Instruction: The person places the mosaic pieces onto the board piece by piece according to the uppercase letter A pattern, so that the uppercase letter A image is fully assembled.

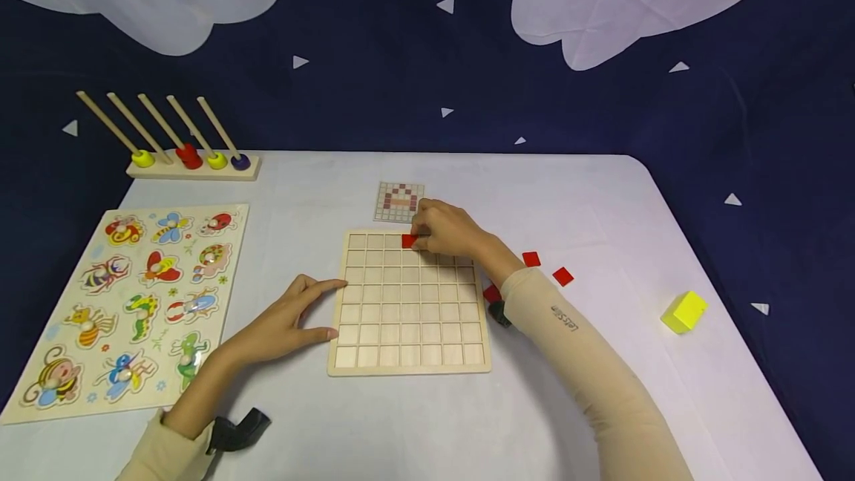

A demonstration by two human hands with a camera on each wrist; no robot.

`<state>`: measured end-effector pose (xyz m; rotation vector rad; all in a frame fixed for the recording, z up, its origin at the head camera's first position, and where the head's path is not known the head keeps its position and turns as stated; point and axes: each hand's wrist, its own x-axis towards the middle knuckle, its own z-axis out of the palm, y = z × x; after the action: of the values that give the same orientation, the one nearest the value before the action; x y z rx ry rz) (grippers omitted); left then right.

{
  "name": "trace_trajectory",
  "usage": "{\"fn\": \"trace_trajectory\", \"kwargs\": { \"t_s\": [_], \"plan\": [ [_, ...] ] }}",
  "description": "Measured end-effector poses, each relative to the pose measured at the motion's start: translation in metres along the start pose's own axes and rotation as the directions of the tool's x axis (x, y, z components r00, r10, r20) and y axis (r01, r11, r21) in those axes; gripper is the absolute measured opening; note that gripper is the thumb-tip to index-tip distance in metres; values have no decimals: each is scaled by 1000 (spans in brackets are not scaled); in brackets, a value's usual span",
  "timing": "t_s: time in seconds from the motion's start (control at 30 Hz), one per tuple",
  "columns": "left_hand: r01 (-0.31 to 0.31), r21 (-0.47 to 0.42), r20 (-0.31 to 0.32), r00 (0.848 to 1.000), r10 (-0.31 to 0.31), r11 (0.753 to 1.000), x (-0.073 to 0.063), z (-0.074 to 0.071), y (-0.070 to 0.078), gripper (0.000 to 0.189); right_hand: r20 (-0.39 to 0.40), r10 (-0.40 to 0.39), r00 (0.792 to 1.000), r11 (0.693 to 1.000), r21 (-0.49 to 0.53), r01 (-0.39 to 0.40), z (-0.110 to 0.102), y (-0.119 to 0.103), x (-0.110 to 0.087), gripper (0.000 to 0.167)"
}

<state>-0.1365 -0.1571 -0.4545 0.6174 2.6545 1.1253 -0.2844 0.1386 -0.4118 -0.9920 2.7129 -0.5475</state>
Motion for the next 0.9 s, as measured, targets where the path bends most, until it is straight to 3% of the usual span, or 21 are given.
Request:
{"fn": "trace_trajectory", "kwargs": {
  "t_s": [0.17,0.47,0.73,0.9],
  "plan": [
    [-6,0,-7,1000,6,1000,-1,-1,2,74,8,37,999,999,3,-37,-3,-4,0,15],
    [-6,-12,-5,1000,6,1000,1,-1,2,71,21,37,999,995,-96,-35,-12,-13,2,19],
    [2,-18,1,1000,-2,1000,0,-1,3,71,57,63,996,996,-61,-59,-13,-13,2,19],
    [3,-14,-1,1000,-3,1000,-1,0,2,71,25,37,999,999,-40,-36,-10,-13,1,27]
  ]
}}
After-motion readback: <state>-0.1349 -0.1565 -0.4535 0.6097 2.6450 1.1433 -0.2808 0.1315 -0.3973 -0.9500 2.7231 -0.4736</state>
